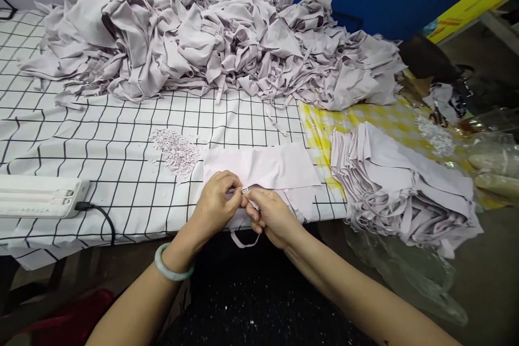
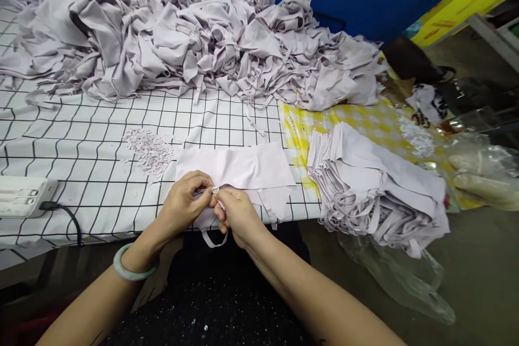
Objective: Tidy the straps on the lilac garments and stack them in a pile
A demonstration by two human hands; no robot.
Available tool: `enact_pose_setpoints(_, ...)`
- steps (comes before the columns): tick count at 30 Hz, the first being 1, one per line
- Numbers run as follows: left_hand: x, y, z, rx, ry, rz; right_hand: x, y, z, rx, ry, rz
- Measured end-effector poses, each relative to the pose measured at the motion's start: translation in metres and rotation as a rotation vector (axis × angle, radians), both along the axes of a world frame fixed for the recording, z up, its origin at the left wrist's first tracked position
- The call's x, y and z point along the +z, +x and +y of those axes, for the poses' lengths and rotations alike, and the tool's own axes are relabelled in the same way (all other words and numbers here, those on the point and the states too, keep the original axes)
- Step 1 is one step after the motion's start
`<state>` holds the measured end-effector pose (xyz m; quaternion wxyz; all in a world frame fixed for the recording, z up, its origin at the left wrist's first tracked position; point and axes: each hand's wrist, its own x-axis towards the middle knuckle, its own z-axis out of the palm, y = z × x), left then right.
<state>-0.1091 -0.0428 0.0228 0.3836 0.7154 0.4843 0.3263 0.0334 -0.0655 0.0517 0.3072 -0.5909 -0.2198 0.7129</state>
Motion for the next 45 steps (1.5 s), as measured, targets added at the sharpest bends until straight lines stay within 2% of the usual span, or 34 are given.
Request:
enact_pose_setpoints(6, -0.009, 0.003, 0.000, 0.037, 0.072, 0.012, 0.004, 0.003, 0.002, -0.073, -0.204, 0.200)
enact_pose_setpoints(9, -0.011, -0.002, -0.001, -0.028, 0.128, 0.050, 0.009, 0.008, -0.018, -0.154, -0.250, 0.305)
enact_pose_setpoints(12, -0.002, -0.016, 0.002, -0.196, 0.061, 0.051, 0.017, 0.026, -0.056, -0.132, -0.169, 0.284)
enact_pose_setpoints(14, 0.009, -0.027, 0.010, -0.281, 0.022, 0.078, 0.020, 0.046, -0.075, -0.072, -0.041, 0.128)
enact_pose_setpoints(15, 0.015, -0.031, 0.017, -0.274, 0.039, 0.120, 0.020, 0.058, -0.078, -0.049, 0.041, -0.006)
enact_pose_setpoints(17, 0.025, -0.035, 0.034, -0.175, 0.128, 0.280, 0.016, 0.084, -0.067, -0.036, 0.246, -0.362)
enact_pose_setpoints(19, 0.034, -0.030, 0.055, -0.094, 0.206, 0.513, 0.009, 0.107, -0.035, -0.064, 0.479, -0.762)
enact_pose_setpoints(20, 0.037, -0.025, 0.065, -0.096, 0.209, 0.630, 0.004, 0.117, -0.014, -0.049, 0.574, -0.939)
enact_pose_setpoints(22, 0.043, -0.012, 0.082, -0.174, 0.153, 0.815, -0.006, 0.128, 0.028, -0.007, 0.608, -1.182)
enact_pose_setpoints(24, 0.047, -0.001, 0.094, -0.250, 0.075, 0.914, -0.015, 0.131, 0.060, 0.045, 0.586, -1.240)
enact_pose_setpoints(26, 0.050, 0.005, 0.102, -0.282, 0.001, 0.947, -0.021, 0.129, 0.075, 0.068, 0.596, -1.206)
enact_pose_setpoints(29, 0.053, 0.005, 0.108, -0.322, -0.068, 0.945, -0.019, 0.124, 0.067, 0.033, 0.665, -1.162)
enact_pose_setpoints(31, 0.057, -0.002, 0.108, -0.350, -0.047, 0.947, -0.008, 0.123, 0.050, -0.048, 0.732, -1.014)
enact_pose_setpoints(33, 0.065, -0.013, 0.103, -0.363, 0.003, 0.906, 0.012, 0.126, 0.026, -0.156, 0.796, -0.721)
enact_pose_setpoints(35, 0.078, -0.024, 0.096, -0.397, -0.022, 0.748, 0.036, 0.136, 0.000, -0.245, 0.816, -0.440)
enact_pose_setpoints(37, 0.094, -0.030, 0.088, -0.467, -0.159, 0.487, 0.062, 0.155, -0.030, -0.291, 0.790, -0.329)
enact_pose_setpoints(39, 0.109, -0.023, 0.079, -0.558, -0.277, 0.231, 0.086, 0.182, -0.060, -0.353, 0.775, -0.325)
enact_pose_setpoints(42, 0.125, 0.018, 0.067, -0.672, -0.392, -0.149, 0.113, 0.226, -0.100, -0.560, 0.842, -0.418)
enact_pose_setpoints(45, 0.129, 0.086, 0.065, -0.712, -0.498, -0.464, 0.127, 0.269, -0.124, -0.761, 0.913, -0.547)
